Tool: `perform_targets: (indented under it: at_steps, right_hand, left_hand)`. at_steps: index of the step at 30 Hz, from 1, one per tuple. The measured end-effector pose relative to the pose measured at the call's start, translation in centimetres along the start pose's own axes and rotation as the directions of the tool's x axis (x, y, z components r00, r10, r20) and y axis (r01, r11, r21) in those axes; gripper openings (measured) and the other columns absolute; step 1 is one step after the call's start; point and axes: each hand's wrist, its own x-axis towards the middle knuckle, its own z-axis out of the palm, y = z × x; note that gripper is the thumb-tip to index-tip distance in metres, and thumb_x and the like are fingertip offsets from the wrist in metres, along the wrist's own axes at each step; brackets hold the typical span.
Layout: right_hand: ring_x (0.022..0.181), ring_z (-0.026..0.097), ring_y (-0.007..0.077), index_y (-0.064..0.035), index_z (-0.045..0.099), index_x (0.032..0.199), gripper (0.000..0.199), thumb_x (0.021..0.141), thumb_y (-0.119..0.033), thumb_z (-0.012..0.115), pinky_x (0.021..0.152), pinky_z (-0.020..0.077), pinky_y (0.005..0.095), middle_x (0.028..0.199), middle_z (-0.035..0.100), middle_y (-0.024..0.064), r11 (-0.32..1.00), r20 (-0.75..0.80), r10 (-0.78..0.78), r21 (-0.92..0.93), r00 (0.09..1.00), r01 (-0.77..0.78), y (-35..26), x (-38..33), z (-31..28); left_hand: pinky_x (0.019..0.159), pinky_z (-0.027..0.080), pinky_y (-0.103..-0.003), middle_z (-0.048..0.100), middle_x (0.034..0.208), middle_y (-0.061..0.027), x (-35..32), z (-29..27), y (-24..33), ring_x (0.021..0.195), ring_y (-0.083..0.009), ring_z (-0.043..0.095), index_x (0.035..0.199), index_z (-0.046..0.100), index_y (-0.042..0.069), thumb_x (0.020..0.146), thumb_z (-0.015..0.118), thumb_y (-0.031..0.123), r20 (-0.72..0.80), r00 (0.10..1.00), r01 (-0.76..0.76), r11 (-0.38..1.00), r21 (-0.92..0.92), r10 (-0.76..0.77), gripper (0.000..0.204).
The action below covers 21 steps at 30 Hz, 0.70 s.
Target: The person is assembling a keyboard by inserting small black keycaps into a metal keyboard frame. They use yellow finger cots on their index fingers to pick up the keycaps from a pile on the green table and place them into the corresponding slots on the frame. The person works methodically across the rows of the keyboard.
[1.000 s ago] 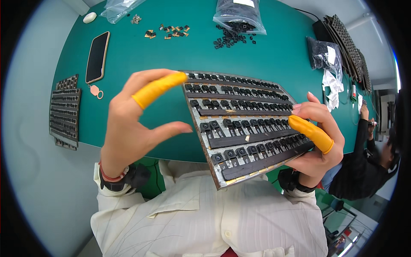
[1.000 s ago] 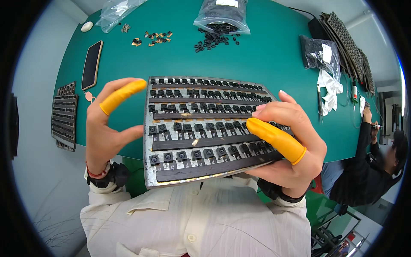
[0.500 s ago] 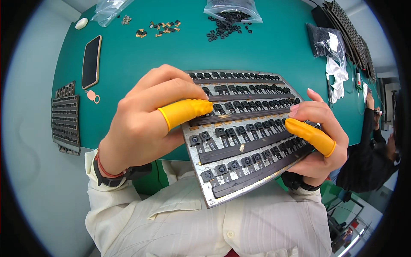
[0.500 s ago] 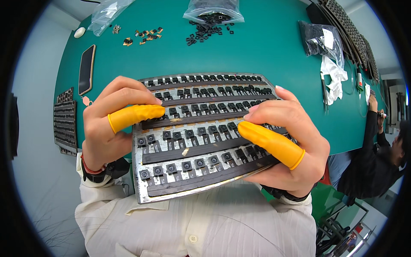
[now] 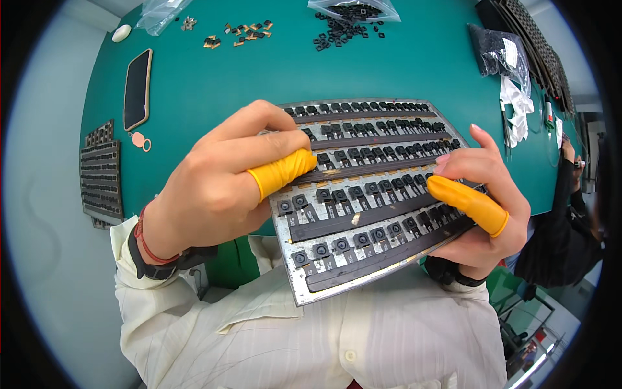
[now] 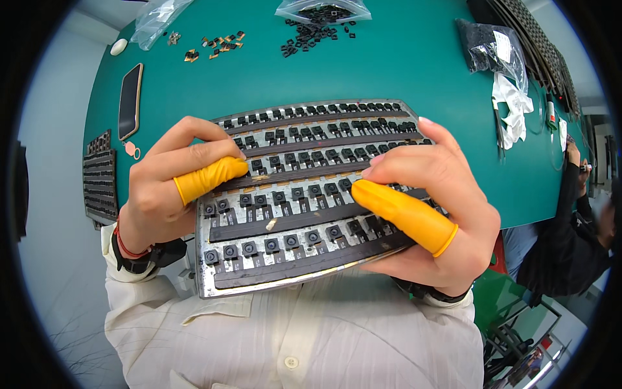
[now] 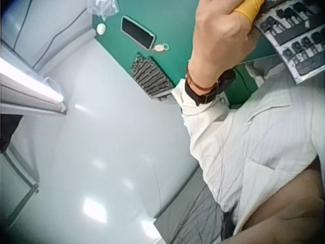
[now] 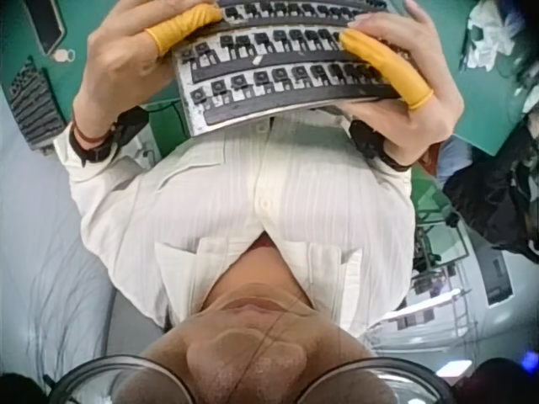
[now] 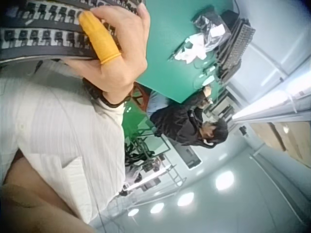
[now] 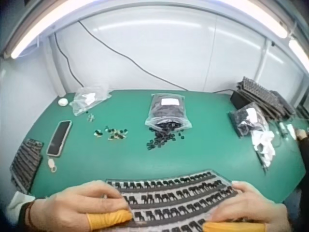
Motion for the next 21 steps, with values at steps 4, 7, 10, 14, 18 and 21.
perform_targets:
  at_steps: [4,7,10,14,18,21]
  right_hand:
    - [0.085,0.068,0.0282,0.0020,0.071,0.088,0.059,0.049,-0.036,0.092,0.103,0.0378,0.0606,0.090,0.068,0.0131,1.000,-0.007,0.026,-0.015,1.000,-0.026,-0.1,-0.2,-0.1]
    - [0.086,0.068,0.0282,0.0025,0.070,0.089,0.058,0.050,-0.034,0.092,0.103,0.0370,0.0610,0.091,0.068,0.0134,1.000,-0.003,0.024,-0.014,1.000,-0.024,0.1,-0.4,-0.3]
    - [0.086,0.068,0.0283,0.0031,0.070,0.090,0.057,0.051,-0.033,0.092,0.104,0.0364,0.0614,0.091,0.068,0.0140,1.000,-0.004,0.000,-0.001,1.000,0.000,0.5,-0.6,-0.5]
    - [0.086,0.068,0.0285,0.0035,0.070,0.090,0.058,0.051,-0.033,0.092,0.103,0.0361,0.0618,0.092,0.067,0.0144,0.999,0.006,-0.042,0.012,0.999,0.042,0.9,-0.4,-0.6]
    - [0.086,0.068,0.0285,0.0037,0.070,0.090,0.058,0.052,-0.034,0.092,0.103,0.0360,0.0621,0.092,0.067,0.0144,0.999,0.000,-0.043,0.004,0.999,0.043,0.8,-0.4,-1.1]
    - [0.086,0.068,0.0282,0.0038,0.070,0.090,0.059,0.052,-0.036,0.092,0.103,0.0360,0.0623,0.092,0.067,0.0143,0.999,-0.008,-0.048,0.016,0.999,0.048,1.0,-0.5,-0.9]
  left_hand:
    - [0.071,0.054,-0.031,0.069,0.092,-0.0120,0.1,0.2,0.1,0.088,-0.0292,0.064,0.089,0.070,-0.004,0.057,0.083,0.005,-0.090,0.994,0.062,0.998,-0.020,-0.063,0.036]
    - [0.075,0.054,-0.033,0.070,0.098,-0.0111,0.4,0.2,0.2,0.092,-0.0279,0.065,0.093,0.071,-0.003,0.059,0.085,0.006,-0.154,0.986,0.070,0.998,0.005,-0.069,0.039]
    - [0.079,0.054,-0.034,0.070,0.103,-0.0109,0.5,0.3,0.2,0.093,-0.0277,0.064,0.097,0.071,-0.002,0.058,0.086,0.008,-0.173,0.981,0.088,0.996,0.023,-0.082,0.043]
    - [0.079,0.054,-0.035,0.070,0.103,-0.0117,0.2,0.4,0.2,0.094,-0.0285,0.065,0.097,0.071,-0.002,0.059,0.084,0.008,-0.126,0.987,0.099,0.995,-0.010,-0.099,0.041]
    - [0.078,0.054,-0.035,0.070,0.102,-0.0119,0.7,0.4,0.2,0.093,-0.0283,0.065,0.096,0.071,-0.002,0.059,0.082,0.008,-0.121,0.991,0.054,0.998,-0.022,-0.056,0.039]
    - [0.077,0.054,-0.035,0.071,0.098,-0.0114,0.5,0.7,0.5,0.091,-0.0281,0.065,0.093,0.071,-0.003,0.059,0.081,0.008,-0.156,0.985,0.064,0.997,-0.030,-0.068,0.037]
